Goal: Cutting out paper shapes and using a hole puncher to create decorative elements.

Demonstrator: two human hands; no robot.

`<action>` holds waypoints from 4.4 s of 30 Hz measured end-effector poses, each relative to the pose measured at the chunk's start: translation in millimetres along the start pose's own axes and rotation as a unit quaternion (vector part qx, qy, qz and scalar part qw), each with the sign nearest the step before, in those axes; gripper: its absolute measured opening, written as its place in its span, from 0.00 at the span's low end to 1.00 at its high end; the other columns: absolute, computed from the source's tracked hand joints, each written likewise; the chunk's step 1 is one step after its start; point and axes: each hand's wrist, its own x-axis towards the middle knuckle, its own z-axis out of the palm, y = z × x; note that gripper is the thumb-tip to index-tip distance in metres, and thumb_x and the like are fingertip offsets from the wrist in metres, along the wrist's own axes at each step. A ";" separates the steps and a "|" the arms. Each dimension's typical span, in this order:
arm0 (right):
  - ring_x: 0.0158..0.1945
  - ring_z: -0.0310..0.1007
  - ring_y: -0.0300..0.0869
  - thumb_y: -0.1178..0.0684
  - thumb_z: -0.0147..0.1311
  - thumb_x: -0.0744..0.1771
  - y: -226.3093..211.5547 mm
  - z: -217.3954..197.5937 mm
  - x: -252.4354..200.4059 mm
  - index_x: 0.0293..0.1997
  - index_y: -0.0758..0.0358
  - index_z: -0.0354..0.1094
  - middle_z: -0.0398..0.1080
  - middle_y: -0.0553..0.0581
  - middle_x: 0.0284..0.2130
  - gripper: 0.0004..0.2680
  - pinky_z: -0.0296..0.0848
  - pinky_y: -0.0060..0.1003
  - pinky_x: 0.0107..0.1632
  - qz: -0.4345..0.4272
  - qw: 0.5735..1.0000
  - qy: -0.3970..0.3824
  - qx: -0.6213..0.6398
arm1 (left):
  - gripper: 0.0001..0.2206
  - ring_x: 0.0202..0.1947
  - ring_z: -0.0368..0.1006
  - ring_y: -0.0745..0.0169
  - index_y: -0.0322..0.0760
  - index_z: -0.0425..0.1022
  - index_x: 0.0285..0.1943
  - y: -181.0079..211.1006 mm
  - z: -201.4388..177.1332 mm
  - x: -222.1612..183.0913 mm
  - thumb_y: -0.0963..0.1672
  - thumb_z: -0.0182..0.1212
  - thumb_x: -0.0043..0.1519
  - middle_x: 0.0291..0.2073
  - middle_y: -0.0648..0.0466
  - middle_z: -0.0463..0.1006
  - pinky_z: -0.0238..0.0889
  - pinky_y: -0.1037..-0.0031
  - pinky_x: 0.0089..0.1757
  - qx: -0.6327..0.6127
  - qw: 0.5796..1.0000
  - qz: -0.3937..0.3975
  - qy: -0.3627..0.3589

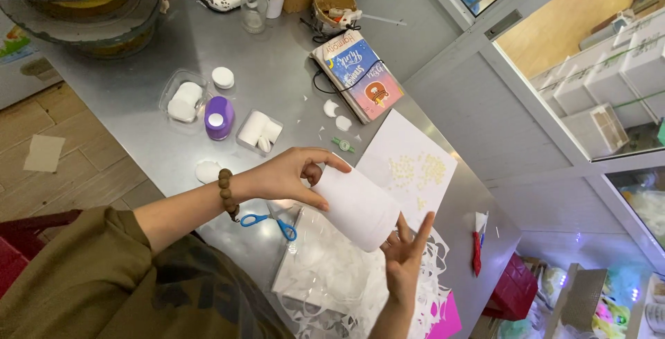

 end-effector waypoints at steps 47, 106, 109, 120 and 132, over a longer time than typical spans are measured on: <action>0.37 0.80 0.33 0.63 0.62 0.63 48.7 372.2 69.7 0.69 0.65 0.60 0.81 0.54 0.32 0.25 0.74 0.26 0.45 -0.084 0.925 0.073 -0.362 | 0.11 0.30 0.73 0.65 0.45 0.85 0.35 -9.9 -254.7 -73.5 0.51 0.65 0.61 0.23 0.60 0.80 0.51 0.68 0.48 0.331 0.927 0.170 -0.058; 0.33 0.68 0.30 0.59 0.63 0.67 125.0 380.5 55.3 0.39 0.70 0.74 0.74 0.50 0.30 0.04 0.66 0.23 0.38 -0.076 0.949 0.246 -0.179 | 0.11 0.21 0.62 0.80 0.31 0.80 0.35 -48.6 -236.2 -76.5 0.45 0.64 0.66 0.21 0.60 0.76 0.52 0.80 0.25 0.002 0.998 0.058 -0.018; 0.32 0.68 0.30 0.59 0.62 0.67 129.3 376.2 54.9 0.39 0.70 0.73 0.74 0.50 0.30 0.04 0.65 0.22 0.38 -0.074 0.955 0.239 -0.159 | 0.11 0.20 0.59 0.79 0.30 0.78 0.33 -49.0 -235.0 -78.8 0.44 0.64 0.66 0.18 0.59 0.72 0.50 0.79 0.24 0.009 0.998 0.068 -0.009; 0.28 0.60 0.28 0.58 0.60 0.70 132.1 354.5 59.8 0.39 0.67 0.73 0.68 0.47 0.27 0.04 0.56 0.22 0.32 -0.110 0.957 0.254 -0.088 | 0.08 0.23 0.70 0.78 0.32 0.76 0.38 -40.2 -260.3 -83.6 0.43 0.64 0.63 0.23 0.58 0.77 0.64 0.82 0.27 -0.042 0.993 0.108 -0.002; 0.32 0.64 0.29 0.58 0.58 0.68 122.5 369.3 71.6 0.44 0.68 0.74 0.73 0.48 0.31 0.04 0.63 0.21 0.37 -0.073 0.964 0.221 -0.132 | 0.17 0.18 0.71 0.63 0.34 0.79 0.36 -76.0 -245.8 -65.4 0.52 0.59 0.67 0.19 0.51 0.75 0.60 0.68 0.26 0.162 0.973 0.129 -0.106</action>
